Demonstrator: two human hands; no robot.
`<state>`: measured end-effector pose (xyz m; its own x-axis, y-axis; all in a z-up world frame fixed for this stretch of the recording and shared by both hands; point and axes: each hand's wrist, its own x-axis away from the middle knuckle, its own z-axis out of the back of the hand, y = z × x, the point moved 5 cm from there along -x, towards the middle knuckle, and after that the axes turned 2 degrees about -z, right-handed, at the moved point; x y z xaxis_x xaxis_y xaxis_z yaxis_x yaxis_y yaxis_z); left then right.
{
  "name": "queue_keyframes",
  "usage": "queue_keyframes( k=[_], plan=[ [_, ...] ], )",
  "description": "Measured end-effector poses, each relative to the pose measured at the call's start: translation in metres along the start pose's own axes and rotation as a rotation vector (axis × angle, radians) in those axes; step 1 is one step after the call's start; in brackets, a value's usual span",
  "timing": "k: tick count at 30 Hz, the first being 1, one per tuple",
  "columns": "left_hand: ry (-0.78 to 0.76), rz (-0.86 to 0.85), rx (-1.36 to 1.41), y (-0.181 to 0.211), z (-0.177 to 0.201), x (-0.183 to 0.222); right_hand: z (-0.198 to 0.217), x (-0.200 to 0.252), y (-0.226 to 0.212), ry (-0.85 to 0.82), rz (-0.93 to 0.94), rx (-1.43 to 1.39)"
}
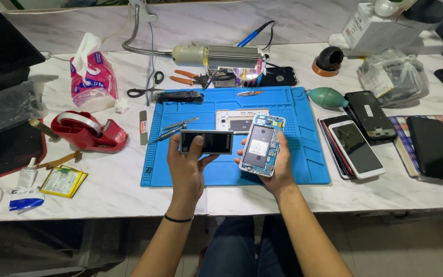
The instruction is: Disassembling a tablet device by manipulating the motherboard and frame on a repair mat.
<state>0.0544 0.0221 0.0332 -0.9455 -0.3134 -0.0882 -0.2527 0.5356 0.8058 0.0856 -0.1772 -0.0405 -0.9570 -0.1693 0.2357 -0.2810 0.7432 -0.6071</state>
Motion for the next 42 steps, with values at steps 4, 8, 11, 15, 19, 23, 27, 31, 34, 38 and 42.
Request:
queue_keyframes(
  k=[4, 8, 11, 15, 19, 23, 27, 31, 34, 38, 42],
  plan=[
    [-0.234, -0.356, -0.424, -0.021, -0.008, -0.004, -0.005, 0.003, 0.003, -0.028, 0.006, -0.034],
    [-0.705, -0.679, -0.72, -0.031, -0.047, 0.017, -0.019, 0.01, -0.005, -0.049, -0.002, -0.173],
    [-0.843, -1.055, -0.962, -0.052, -0.051, 0.028, -0.028, 0.017, -0.008, -0.098, -0.046, -0.238],
    [-0.795, -1.28, -1.087, -0.062, -0.046, 0.028, -0.041, 0.026, -0.013, -0.135, -0.089, -0.304],
    [-0.804, -1.284, -1.115, -0.06, -0.046, 0.028, -0.045, 0.027, -0.013, -0.156, -0.127, -0.395],
    [-0.813, -1.223, -1.071, -0.043, -0.047, 0.027, -0.022, 0.013, -0.007, -0.15, -0.048, -0.258],
    [-0.465, -0.795, -0.728, -0.023, -0.021, -0.002, -0.007, 0.005, 0.002, -0.169, 0.023, -0.061],
    [-0.367, -0.721, -0.65, -0.001, -0.019, -0.004, -0.004, 0.003, 0.002, -0.194, 0.051, -0.004],
    [-0.477, -0.831, -0.642, 0.003, -0.038, 0.021, 0.003, -0.001, 0.005, -0.221, -0.014, -0.064],
    [-0.744, -1.052, -0.681, -0.008, -0.061, 0.046, 0.002, 0.002, 0.01, -0.235, -0.116, -0.217],
    [-0.813, -1.262, -0.761, -0.024, -0.066, 0.046, -0.016, 0.016, 0.002, -0.23, -0.157, -0.27]
  ],
)
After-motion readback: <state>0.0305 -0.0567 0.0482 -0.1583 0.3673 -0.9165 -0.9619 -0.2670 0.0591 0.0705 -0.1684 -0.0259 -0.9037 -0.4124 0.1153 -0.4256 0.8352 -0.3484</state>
